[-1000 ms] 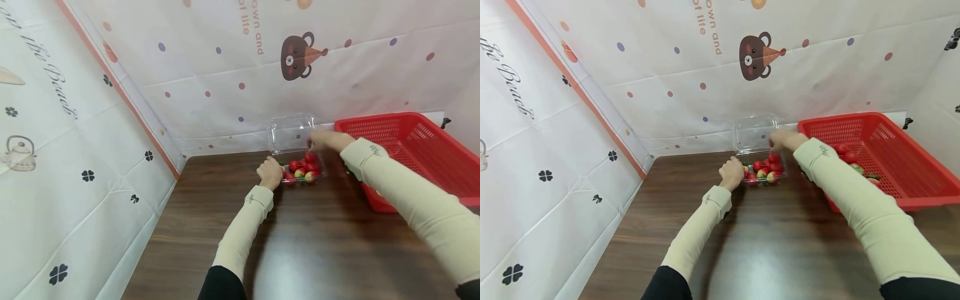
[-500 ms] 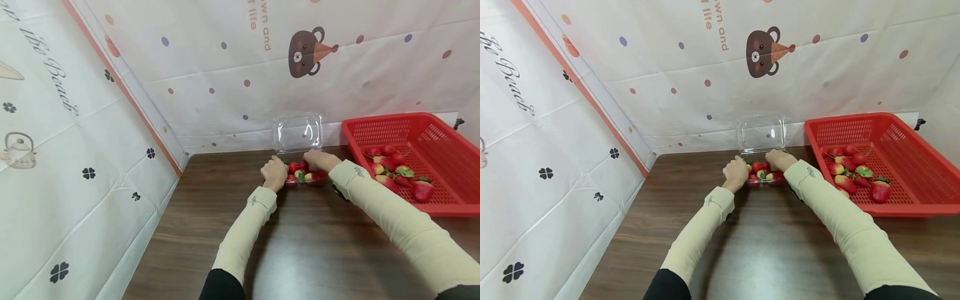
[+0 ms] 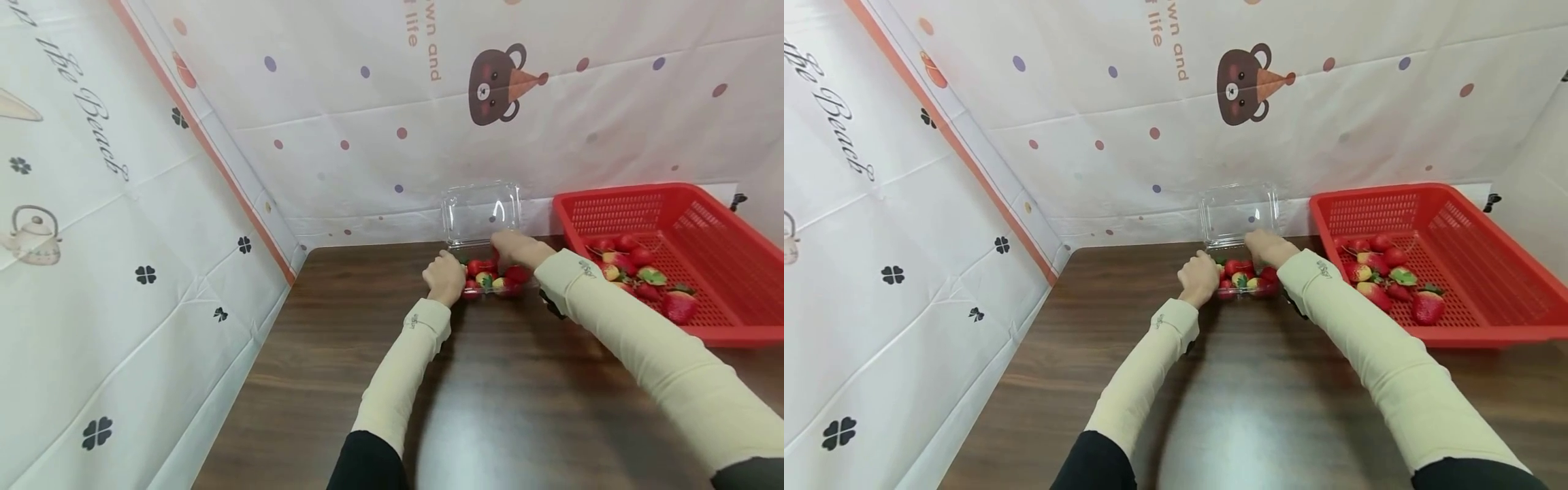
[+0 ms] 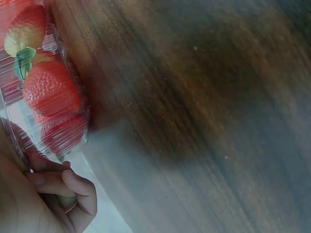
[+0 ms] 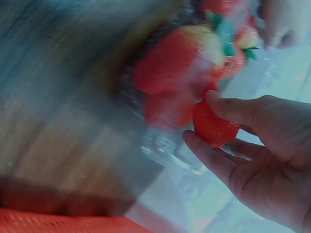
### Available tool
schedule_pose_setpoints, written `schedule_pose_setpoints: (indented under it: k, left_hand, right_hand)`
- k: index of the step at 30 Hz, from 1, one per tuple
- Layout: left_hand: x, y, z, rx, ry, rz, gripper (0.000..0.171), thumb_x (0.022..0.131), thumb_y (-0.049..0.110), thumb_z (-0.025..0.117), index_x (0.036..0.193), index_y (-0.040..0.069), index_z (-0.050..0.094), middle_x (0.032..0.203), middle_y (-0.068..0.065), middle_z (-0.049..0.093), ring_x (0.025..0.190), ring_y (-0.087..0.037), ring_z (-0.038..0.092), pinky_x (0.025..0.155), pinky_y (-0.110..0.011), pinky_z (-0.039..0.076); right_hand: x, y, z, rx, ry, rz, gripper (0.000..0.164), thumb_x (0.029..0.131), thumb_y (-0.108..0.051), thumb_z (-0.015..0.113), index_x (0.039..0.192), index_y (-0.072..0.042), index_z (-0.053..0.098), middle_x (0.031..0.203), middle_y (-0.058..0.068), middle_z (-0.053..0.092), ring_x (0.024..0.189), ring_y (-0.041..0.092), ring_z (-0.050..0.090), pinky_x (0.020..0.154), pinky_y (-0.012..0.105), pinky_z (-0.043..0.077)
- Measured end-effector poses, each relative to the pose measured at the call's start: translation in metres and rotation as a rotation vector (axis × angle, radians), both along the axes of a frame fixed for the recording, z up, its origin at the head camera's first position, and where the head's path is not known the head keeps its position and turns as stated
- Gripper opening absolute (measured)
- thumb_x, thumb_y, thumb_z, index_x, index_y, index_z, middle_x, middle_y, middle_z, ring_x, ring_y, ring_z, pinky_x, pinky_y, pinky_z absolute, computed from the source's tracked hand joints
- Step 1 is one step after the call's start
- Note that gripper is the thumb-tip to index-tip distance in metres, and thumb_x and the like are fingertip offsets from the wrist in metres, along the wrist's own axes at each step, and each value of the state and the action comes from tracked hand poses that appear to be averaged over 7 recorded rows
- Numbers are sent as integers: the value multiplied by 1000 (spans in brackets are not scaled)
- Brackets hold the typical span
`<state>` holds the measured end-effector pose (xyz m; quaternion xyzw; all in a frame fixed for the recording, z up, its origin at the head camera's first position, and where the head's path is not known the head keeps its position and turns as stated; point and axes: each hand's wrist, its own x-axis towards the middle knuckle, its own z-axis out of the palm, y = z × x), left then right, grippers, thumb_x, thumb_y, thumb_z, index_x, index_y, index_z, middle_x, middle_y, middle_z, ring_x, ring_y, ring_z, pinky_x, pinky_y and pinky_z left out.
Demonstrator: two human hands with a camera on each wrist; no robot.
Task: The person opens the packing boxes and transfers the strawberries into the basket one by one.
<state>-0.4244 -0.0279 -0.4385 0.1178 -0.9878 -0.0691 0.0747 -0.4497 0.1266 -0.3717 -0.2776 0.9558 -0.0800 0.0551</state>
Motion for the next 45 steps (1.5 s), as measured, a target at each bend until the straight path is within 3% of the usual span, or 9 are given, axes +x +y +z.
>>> schedule_pose_setpoints:
  k: [9,14,18,22,26,29,31,37,45]
  left_hand:
    - [-10,-7,10,224,131,54,36,106,38,47,114,9,67,110,-13,77,100,-30,75,83,-46,59]
    - [-11,-16,10,426,75,47,46,108,40,39,119,7,68,123,-16,73,110,-34,71,91,-50,55]
    - [-12,-24,12,605,-10,40,49,106,45,39,115,7,68,119,-16,72,88,-30,71,75,-43,57]
    - [-17,-31,14,670,-58,41,49,105,48,42,103,8,69,104,-14,73,62,-21,58,57,-33,49]
    - [-18,-29,11,591,63,20,43,106,44,44,106,7,68,112,-15,74,88,-31,71,77,-44,55]
    - [-16,-27,9,421,182,-39,34,107,35,47,114,6,64,116,-18,74,107,-37,71,90,-52,55]
    - [-17,-26,8,275,223,-86,27,107,31,49,115,9,62,109,-16,76,99,-35,74,83,-49,57]
    - [-11,-23,16,-11,190,-178,18,104,24,52,112,13,64,101,-13,77,90,-30,76,72,-44,59]
    - [-3,-21,17,-196,144,-191,24,100,28,59,119,18,70,103,-7,78,90,-24,76,69,-40,59]
  right_hand:
    - [3,-4,51,-75,197,-6,23,90,9,59,112,7,65,111,32,59,102,45,62,90,55,53]
    - [5,3,68,-146,245,-46,25,88,10,59,112,7,63,114,32,54,108,47,57,94,56,50]
    - [8,15,81,-247,232,-79,29,93,5,59,122,10,58,118,35,58,116,49,55,99,57,49]
    - [10,32,95,-274,237,-115,34,97,-3,61,127,11,53,120,36,62,114,50,59,98,58,50]
    - [10,58,107,-235,265,-169,34,95,-8,66,124,9,57,119,35,59,111,51,56,94,59,51]
    - [12,78,112,-217,248,-212,34,94,-10,68,121,9,59,116,35,60,107,49,58,91,60,51]
    - [14,91,113,-205,210,-238,36,94,-9,67,123,11,58,118,36,61,105,49,60,92,60,52]
    - [19,132,113,-125,110,-303,43,94,-9,68,129,13,56,122,38,61,106,49,61,92,63,51]
    - [28,172,93,-31,53,-369,25,90,-11,72,100,11,65,94,29,66,83,39,62,70,53,52]
